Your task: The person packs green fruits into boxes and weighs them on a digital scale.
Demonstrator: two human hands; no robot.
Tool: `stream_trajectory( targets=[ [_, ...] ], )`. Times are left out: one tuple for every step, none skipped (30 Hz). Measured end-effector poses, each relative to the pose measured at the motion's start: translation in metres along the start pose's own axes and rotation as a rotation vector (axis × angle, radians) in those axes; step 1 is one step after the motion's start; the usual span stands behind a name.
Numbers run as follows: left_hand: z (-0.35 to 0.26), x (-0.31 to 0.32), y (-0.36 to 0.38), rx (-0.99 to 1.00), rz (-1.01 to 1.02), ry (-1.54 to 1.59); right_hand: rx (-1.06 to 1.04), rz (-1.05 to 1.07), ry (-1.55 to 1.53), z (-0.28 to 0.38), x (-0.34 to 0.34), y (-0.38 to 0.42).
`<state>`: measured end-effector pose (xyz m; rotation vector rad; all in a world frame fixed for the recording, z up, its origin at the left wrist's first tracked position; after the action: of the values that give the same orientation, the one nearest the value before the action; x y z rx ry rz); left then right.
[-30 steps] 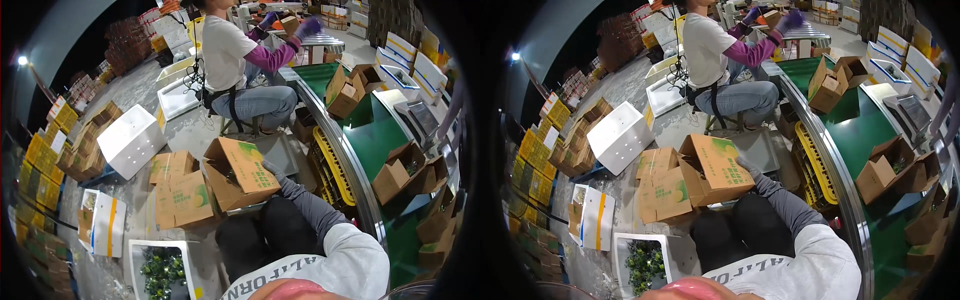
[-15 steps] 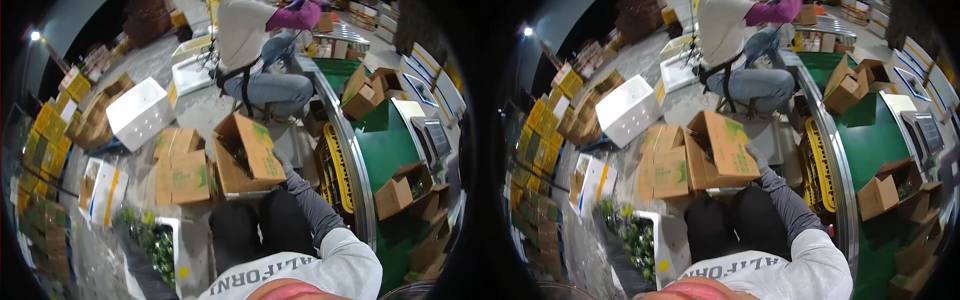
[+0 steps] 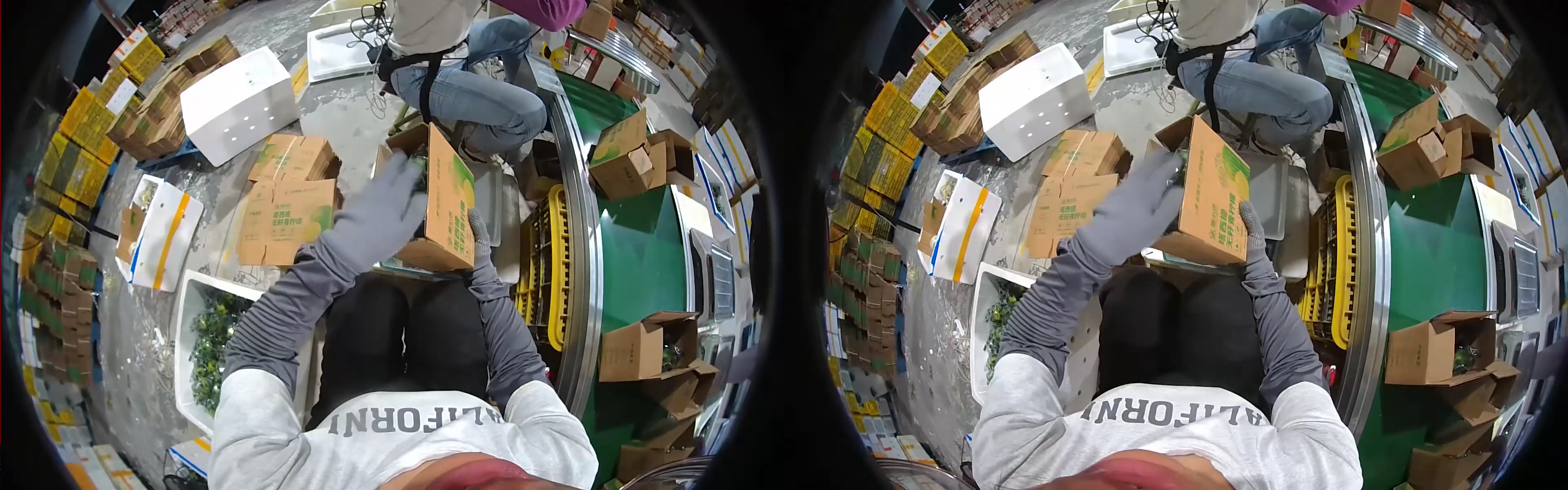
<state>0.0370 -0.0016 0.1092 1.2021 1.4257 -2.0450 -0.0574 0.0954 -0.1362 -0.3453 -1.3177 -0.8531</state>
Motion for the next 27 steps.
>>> stream_trajectory(
  targets=[
    [-0.019, 0.013, 0.007, 0.295, 0.109, -0.145, -0.004, -0.008, -0.008, 0.001, -0.009, 0.000],
    [-0.013, 0.025, 0.008, 0.078, 0.250, 0.122, -0.009, -0.015, -0.012, 0.004, -0.017, 0.000],
    [-0.010, 0.036, 0.011, -0.142, 0.387, 0.387, 0.005, 0.026, -0.061, 0.006, -0.017, 0.005],
    [-0.010, 0.047, 0.016, -0.365, 0.520, 0.650, -0.003, 0.008, -0.080, 0.007, -0.021, 0.007],
    [-0.007, 0.043, 0.016, -0.507, 0.417, 0.704, -0.010, -0.006, -0.101, 0.007, -0.023, 0.006],
    [-0.007, 0.033, 0.013, -0.518, 0.254, 0.642, -0.019, -0.025, -0.128, 0.007, -0.027, 0.007],
    [-0.008, 0.021, 0.010, -0.523, 0.094, 0.579, -0.019, -0.013, -0.120, 0.009, -0.028, 0.006],
    [-0.008, 0.011, 0.009, -0.524, -0.063, 0.514, -0.022, -0.001, -0.114, 0.012, -0.028, 0.004],
    [-0.009, 0.014, 0.011, -0.538, -0.033, 0.459, -0.022, 0.007, -0.107, 0.014, -0.026, 0.005],
    [-0.008, 0.022, 0.010, -0.556, 0.047, 0.442, -0.041, -0.012, -0.090, 0.015, -0.024, 0.005],
    [-0.007, 0.030, 0.009, -0.578, 0.124, 0.425, -0.056, -0.030, -0.068, 0.015, -0.022, 0.006],
    [-0.005, 0.038, 0.006, -0.600, 0.198, 0.408, -0.071, -0.048, -0.043, 0.015, -0.019, 0.005],
    [0.003, 0.050, 0.007, -0.650, 0.353, 0.438, -0.117, -0.095, 0.020, 0.018, -0.022, 0.001],
    [0.009, 0.045, -0.001, -0.539, 0.264, 0.332, -0.092, -0.028, 0.028, 0.016, -0.016, -0.001],
    [0.012, 0.039, -0.007, -0.424, 0.179, 0.226, -0.068, 0.038, 0.032, 0.014, -0.001, -0.001],
    [0.013, 0.033, -0.013, -0.309, 0.094, 0.120, -0.043, 0.106, 0.034, 0.014, 0.008, -0.002],
    [0.021, 0.037, -0.017, -0.336, 0.147, 0.204, -0.070, 0.077, 0.220, 0.012, -0.004, -0.013],
    [0.026, 0.044, -0.019, -0.280, 0.179, 0.208, -0.039, 0.114, 0.283, 0.008, 0.001, -0.020],
    [0.031, 0.053, -0.019, -0.226, 0.212, 0.214, 0.148, -0.009, 0.322, -0.003, 0.010, -0.008],
    [0.036, 0.065, -0.017, -0.176, 0.245, 0.220, 0.340, -0.134, 0.358, -0.013, 0.016, 0.008],
    [0.045, 0.096, -0.004, -0.165, 0.310, 0.271, 0.368, -0.108, 0.537, -0.019, 0.012, 0.012],
    [0.050, 0.124, 0.014, -0.177, 0.472, 0.184, 0.396, -0.078, 0.717, -0.025, 0.006, 0.014],
    [0.053, 0.149, 0.032, -0.190, 0.634, 0.097, 0.426, -0.043, 0.900, -0.029, 0.001, 0.016],
    [0.055, 0.170, 0.051, -0.201, 0.797, 0.013, 0.425, -0.033, 0.935, -0.028, -0.001, 0.021],
    [0.051, 0.156, 0.042, -0.127, 0.456, 0.214, 0.423, -0.026, 0.968, -0.021, -0.001, 0.028],
    [0.057, 0.153, 0.046, -0.169, 0.361, 0.295, 0.420, -0.020, 0.993, -0.016, 0.001, 0.036],
    [0.058, 0.135, 0.039, -0.214, 0.274, 0.379, 0.293, -0.025, 0.898, -0.005, 0.021, 0.047]
  ],
)
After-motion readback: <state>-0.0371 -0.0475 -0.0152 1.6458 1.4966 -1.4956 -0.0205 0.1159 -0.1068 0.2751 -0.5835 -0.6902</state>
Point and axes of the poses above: each hand's wrist, its own y-axis away from the middle knuckle, its own x-axis out of the palm, z = x × y, the point moved 7 cm from there along -y, towards the middle knuckle, and after that the axes turned 9 degrees about -z, right-handed, at the moved point
